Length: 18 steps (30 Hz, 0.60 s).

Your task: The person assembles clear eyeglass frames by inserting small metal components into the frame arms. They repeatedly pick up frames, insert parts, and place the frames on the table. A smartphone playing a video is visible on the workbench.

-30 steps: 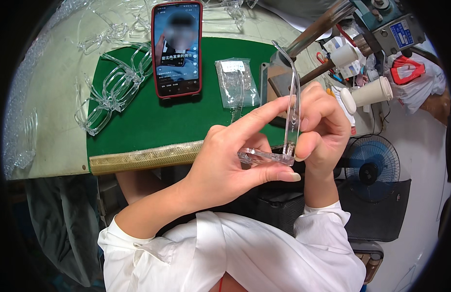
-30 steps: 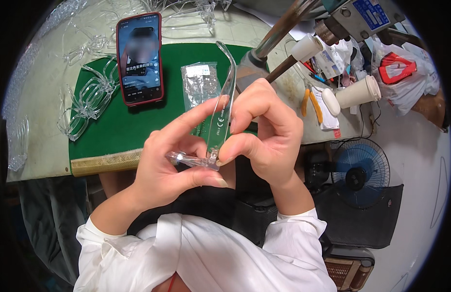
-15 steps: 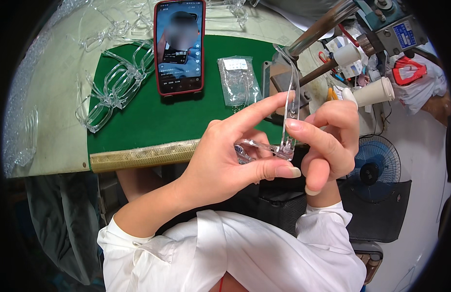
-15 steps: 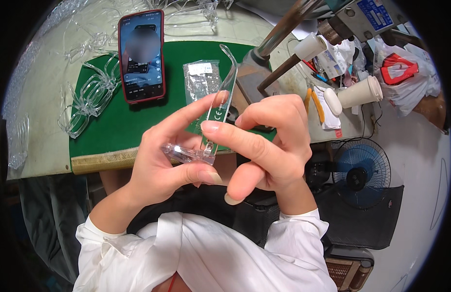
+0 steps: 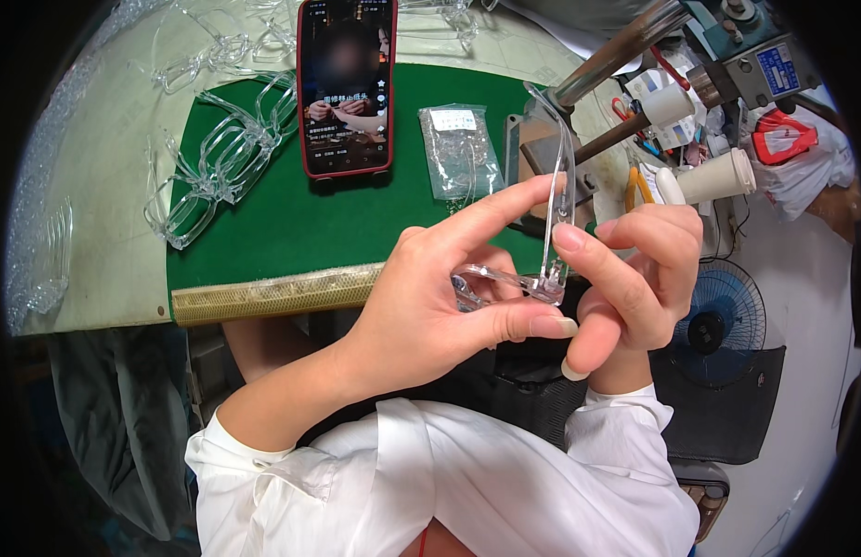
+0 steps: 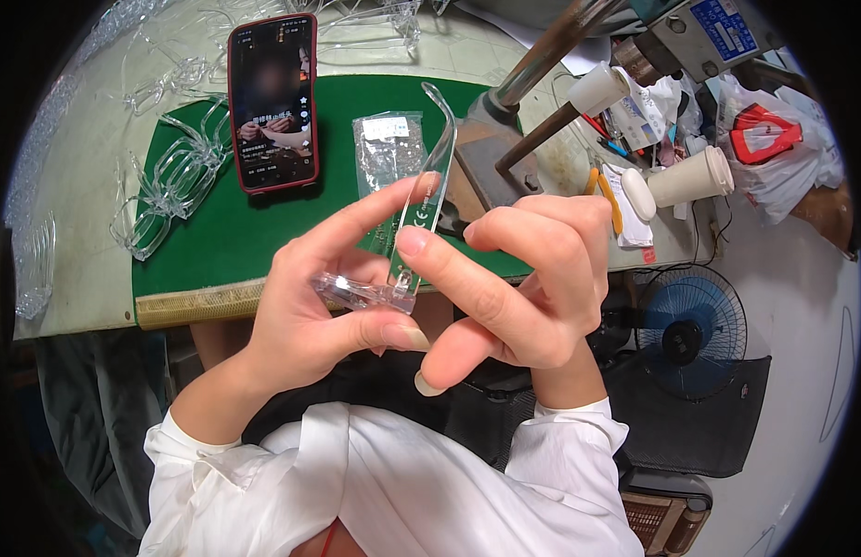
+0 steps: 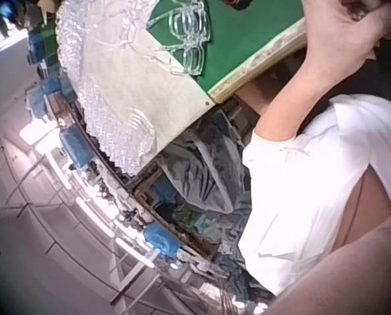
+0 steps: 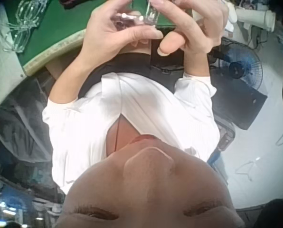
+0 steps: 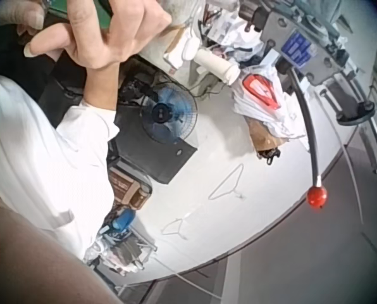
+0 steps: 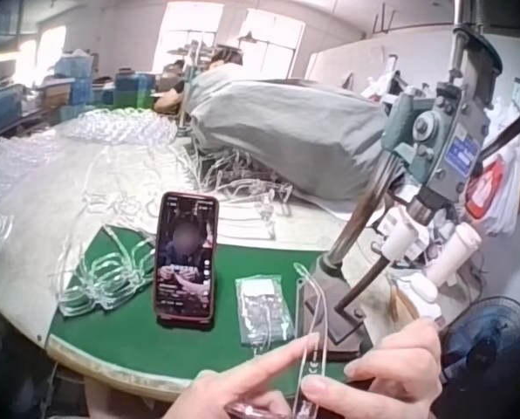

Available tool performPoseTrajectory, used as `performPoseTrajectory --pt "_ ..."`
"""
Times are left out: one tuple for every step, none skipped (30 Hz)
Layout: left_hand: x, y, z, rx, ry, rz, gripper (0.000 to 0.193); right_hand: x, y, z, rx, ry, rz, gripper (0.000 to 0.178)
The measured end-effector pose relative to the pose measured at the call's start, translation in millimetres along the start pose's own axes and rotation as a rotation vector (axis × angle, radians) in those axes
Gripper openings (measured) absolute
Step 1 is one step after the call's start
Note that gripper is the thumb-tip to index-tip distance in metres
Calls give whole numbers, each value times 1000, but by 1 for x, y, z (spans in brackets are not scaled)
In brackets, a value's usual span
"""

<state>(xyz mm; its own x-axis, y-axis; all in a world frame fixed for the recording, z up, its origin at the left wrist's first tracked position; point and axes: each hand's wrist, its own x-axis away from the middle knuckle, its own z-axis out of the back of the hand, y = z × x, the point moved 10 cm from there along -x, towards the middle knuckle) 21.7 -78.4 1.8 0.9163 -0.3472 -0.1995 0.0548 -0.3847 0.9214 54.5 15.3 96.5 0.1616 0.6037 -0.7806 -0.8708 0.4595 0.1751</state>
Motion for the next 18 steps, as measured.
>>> performPoseTrajectory --pt "0 0 0 0 11 -11 82 0 0 0 -2 0 3 76" --pt "0 0 0 0 12 -13 82 0 0 -1 -4 1 7 76" --pt "0 0 0 0 11 -16 82 1 1 0 -4 30 7 73" --pt "0 0 0 -1 0 -9 82 2 2 1 -5 58 7 69" --pt "0 0 -1 -1 -11 -3 82 2 2 1 -4 74 4 68" --pt "0 -1 0 -1 -10 -3 82 3 3 1 -4 89 1 66" --pt "0 -1 0 -1 -9 -3 82 3 3 1 -3 91 -4 66" --pt "-1 -2 0 -1 -9 -3 82 3 2 0 1 73 -5 67" --pt "0 -2 1 -1 2 3 81 3 2 -2 0 56 -5 69" --pt "0 -2 2 -1 12 9 81 3 0 -3 2 19 1 72" --pt "1 -3 3 -1 22 15 81 4 -1 -6 4 -18 6 76" --pt "0 -1 2 -4 20 11 81 4 1 -4 -1 2 -4 74" --pt "-2 -1 1 -8 19 6 81 4 3 -3 -6 22 -14 72" --pt "-3 0 -1 -9 12 7 81 4 6 -2 -25 32 -39 71" --pt "-3 0 -1 -14 10 8 81 5 8 -2 -48 45 -62 71" --pt "-3 0 -1 -17 2 13 81 6 12 -3 -85 49 -101 71" --pt "-5 2 -1 -50 5 -15 81 8 17 -3 -119 56 -147 68" --pt "-4 6 2 -90 16 -42 82 11 26 -5 -209 65 -254 65"
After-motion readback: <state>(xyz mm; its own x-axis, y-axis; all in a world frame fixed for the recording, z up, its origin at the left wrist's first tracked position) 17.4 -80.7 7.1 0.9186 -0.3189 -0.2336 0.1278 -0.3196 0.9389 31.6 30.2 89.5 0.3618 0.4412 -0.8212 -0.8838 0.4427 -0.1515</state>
